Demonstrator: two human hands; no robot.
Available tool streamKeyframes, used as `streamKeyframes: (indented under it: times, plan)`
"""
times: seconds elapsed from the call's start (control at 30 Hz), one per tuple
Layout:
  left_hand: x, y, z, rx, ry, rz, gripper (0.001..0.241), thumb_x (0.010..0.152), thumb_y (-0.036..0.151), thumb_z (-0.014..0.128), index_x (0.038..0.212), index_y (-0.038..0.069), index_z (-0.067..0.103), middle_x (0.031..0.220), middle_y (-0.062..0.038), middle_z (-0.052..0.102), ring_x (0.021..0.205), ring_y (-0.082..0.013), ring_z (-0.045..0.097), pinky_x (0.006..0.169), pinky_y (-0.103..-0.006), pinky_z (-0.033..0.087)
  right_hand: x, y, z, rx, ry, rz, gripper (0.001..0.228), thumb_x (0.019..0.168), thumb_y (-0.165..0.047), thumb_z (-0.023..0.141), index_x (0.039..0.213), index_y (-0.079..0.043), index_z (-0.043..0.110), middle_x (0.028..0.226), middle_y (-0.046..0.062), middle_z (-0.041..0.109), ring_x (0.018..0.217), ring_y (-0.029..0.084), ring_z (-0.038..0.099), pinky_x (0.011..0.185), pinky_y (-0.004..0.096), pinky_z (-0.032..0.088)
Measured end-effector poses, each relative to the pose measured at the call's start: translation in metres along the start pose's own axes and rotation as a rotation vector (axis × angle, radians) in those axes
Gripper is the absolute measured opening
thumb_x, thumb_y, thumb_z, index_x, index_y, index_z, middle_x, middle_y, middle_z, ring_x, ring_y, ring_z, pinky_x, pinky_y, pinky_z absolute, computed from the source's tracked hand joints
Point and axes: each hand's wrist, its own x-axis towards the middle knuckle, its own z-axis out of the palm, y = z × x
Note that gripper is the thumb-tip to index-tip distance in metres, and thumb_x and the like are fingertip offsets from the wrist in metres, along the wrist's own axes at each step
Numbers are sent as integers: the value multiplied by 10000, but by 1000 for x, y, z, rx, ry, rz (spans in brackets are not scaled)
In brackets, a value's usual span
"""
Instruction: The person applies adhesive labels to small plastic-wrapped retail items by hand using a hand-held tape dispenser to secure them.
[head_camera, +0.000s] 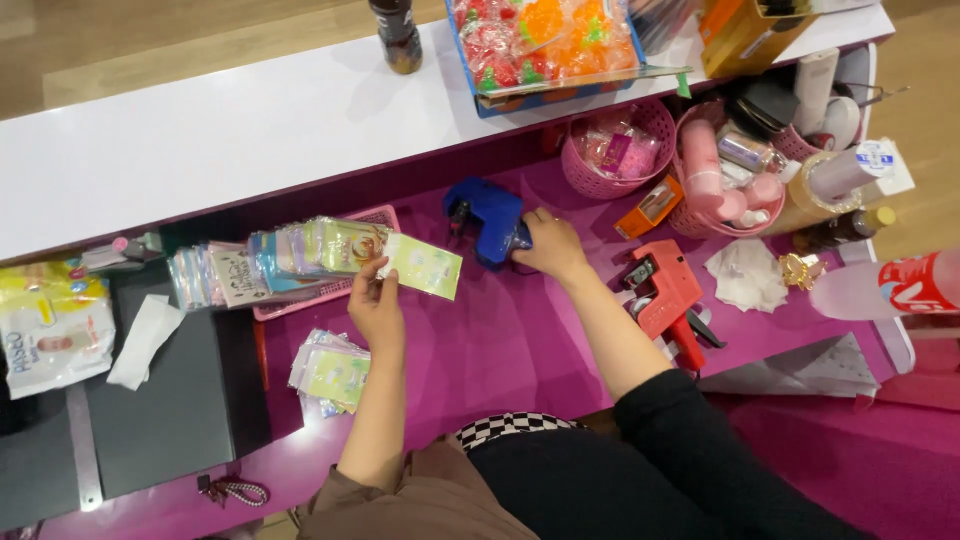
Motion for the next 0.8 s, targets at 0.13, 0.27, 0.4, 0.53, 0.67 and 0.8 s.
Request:
streamKeyframes:
  times: [0.13,0.27,0.4,0.53,0.67,0.8]
  plan:
    - [14,-4,-31,-61,151,59,259,915,-26,727,1141,99,717,1103,-61,718,1006,-135,649,918,-314,532,-9,24,49,252,1,-10,740,746,-365,780,1363,-18,565,1299,241,593,1172,499,619,973,588,541]
    - [14,7,-56,-162,225,-13,375,899,-9,746,1241,126,675,1125,-28,705,927,-93,639,792,-255,594,-38,-8,76,664,402,-564,534,748,-454,874,1043,-55,676,914,165,664,849,403,659,757,455,544]
    - [9,-16,-71,-250,221,-123,310,942,-2,716,1250,32,702,1118,-82,678,965,-133,610,808,-325,639,-72,-57,79,881,133,-315,413,987,-198,531,1240,104,658,1202,350,687,1174,499,629,1063,586,463]
    - [-4,-32,-86,-260,272,-148,275,955,12,715,1229,25,713,1105,-120,695,950,-191,678,769,-373,657,-60,-58,126,629,204,-601,413,858,-277,803,1203,-68,714,1133,122,764,1078,292,728,959,378,556]
    - [-19,-32,-116,-210,264,-163,220,999,74,673,1214,77,721,1062,-134,724,903,-253,720,744,-446,657,-68,-82,115,448,109,-534,233,852,-351,729,1043,-225,681,822,5,735,812,254,747,748,414,563]
    - [-37,-24,-146,-185,283,-159,201,1002,94,668,1193,95,730,1053,-157,751,891,-261,734,729,-445,658,-68,-107,121,439,108,-585,175,921,-323,682,1050,-207,658,830,10,728,816,256,751,742,378,584]
